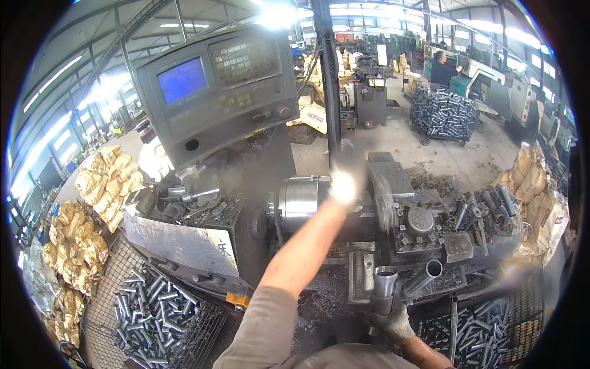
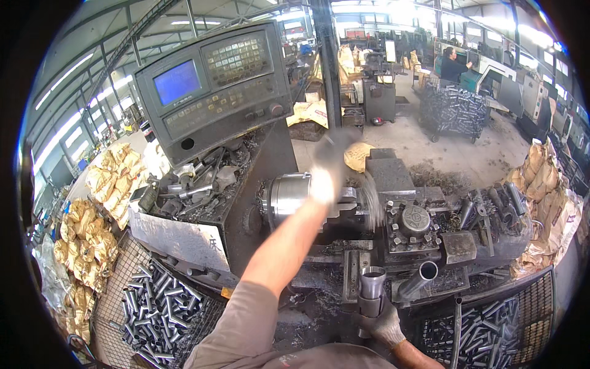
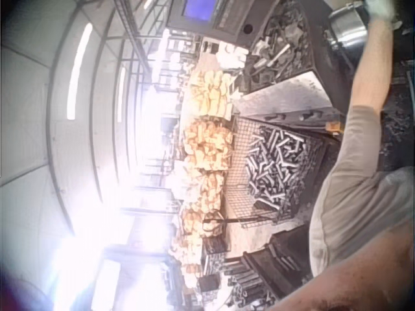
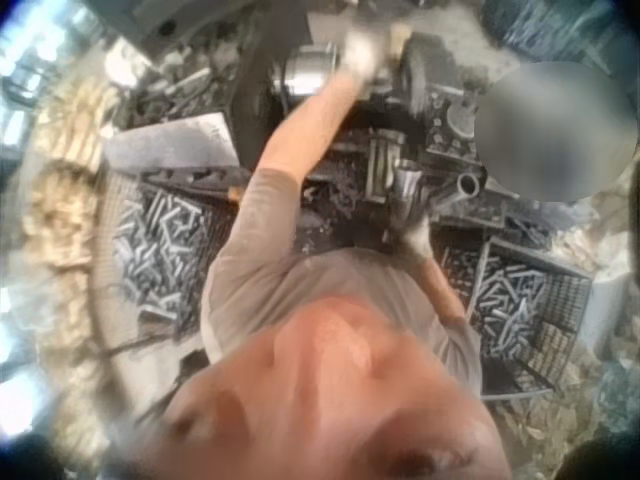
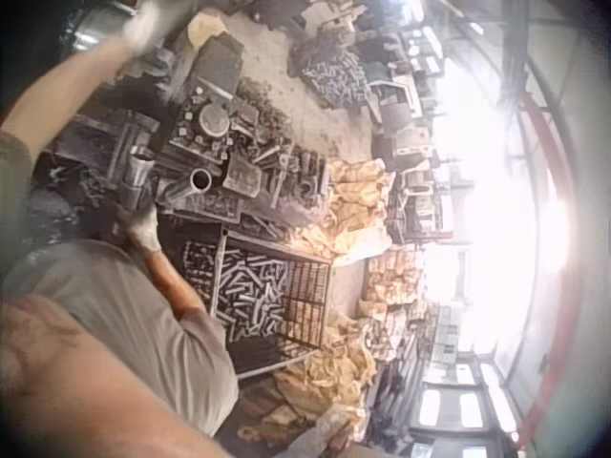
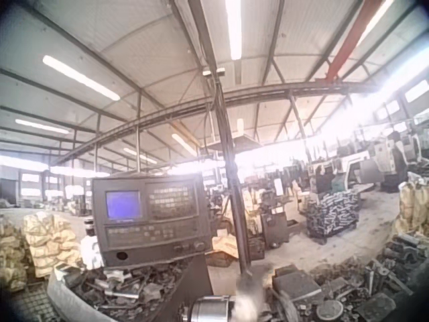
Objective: The person operates a metal turning machine, repeatedly loading cylindrical metal parts into the chuck, starting the machine, and removing finished parts. The person places the processed parts into a nearby wire basket.
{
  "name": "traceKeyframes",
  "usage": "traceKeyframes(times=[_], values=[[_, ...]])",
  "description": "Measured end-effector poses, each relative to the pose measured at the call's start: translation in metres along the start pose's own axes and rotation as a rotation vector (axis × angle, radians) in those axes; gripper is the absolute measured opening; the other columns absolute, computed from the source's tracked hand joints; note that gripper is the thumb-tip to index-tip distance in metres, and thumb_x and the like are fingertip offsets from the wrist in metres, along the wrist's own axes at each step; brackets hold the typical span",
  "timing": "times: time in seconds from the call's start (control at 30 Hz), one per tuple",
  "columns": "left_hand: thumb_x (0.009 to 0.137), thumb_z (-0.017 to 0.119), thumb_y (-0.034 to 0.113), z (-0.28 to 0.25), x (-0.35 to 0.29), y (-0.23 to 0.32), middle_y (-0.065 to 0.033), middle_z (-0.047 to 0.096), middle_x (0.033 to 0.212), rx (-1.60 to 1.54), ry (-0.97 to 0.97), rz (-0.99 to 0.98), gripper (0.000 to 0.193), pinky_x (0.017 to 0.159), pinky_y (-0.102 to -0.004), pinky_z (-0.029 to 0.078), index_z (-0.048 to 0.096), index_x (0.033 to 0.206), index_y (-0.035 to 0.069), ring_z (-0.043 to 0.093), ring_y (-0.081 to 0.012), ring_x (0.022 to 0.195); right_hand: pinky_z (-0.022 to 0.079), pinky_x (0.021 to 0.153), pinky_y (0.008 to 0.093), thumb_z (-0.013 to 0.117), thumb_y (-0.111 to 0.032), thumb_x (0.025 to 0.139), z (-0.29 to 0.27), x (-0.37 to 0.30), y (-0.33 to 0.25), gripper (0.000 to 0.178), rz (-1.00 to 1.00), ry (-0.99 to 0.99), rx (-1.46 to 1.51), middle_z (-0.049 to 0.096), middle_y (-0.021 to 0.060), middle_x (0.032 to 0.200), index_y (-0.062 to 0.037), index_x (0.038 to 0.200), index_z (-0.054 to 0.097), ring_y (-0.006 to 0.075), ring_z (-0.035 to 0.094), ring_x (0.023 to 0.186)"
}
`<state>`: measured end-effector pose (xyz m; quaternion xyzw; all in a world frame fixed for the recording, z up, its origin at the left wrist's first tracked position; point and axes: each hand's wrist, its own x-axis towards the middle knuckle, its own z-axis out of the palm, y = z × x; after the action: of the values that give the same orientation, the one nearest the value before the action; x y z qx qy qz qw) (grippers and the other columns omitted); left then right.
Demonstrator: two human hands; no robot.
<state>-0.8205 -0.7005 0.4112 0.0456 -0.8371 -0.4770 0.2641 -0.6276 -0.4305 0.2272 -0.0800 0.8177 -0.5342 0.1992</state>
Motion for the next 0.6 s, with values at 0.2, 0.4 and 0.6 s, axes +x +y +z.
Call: traceKeyframes(times=[0.2,0.4,0.6], values=[[0.107,0.063,0.048,0.003,-0.026,-0.08,-0.0244,0.064,0.144,0.01,-0.308,-0.129,0.07,0.103,-0.0494,0.055,0.05,0.153,-0.003,0.067,-0.0356,0.125,0.062,0.093,0.0428,0.099,-0.041,0.07,-0.018,-0.017,-0.008,0.081,0.03,0.106,-0.022,0.079,0.016,0.114,-0.0014,0.131,0.064,0.0281,0.078,0.105],[0.094,0.083,0.036,0.072,-0.263,-0.084,-0.0118,0.075,0.119,-0.443,-0.624,-0.534,0.058,0.094,-0.0355,0.058,0.064,0.135,0.0,0.072,-0.0201,0.103,0.06,0.095,0.0505,0.09,-0.057,0.076,-0.01,0.047,0.036,0.084,-0.07,-0.029,-0.406,0.075,0.0276,0.118,-0.0018,0.132,0.062,0.0414,0.074,0.115],[0.095,0.083,0.031,0.113,-0.267,-0.144,-0.013,0.078,0.111,-0.97,-0.263,-1.218,0.054,0.083,-0.0394,0.062,0.067,0.134,-0.002,0.076,-0.0232,0.087,0.059,0.097,0.0384,0.088,-0.049,0.083,-0.028,0.049,0.044,0.082,0.143,-0.395,-0.071,0.077,0.0159,0.122,-0.0022,0.146,0.061,0.0255,0.075,0.109]])
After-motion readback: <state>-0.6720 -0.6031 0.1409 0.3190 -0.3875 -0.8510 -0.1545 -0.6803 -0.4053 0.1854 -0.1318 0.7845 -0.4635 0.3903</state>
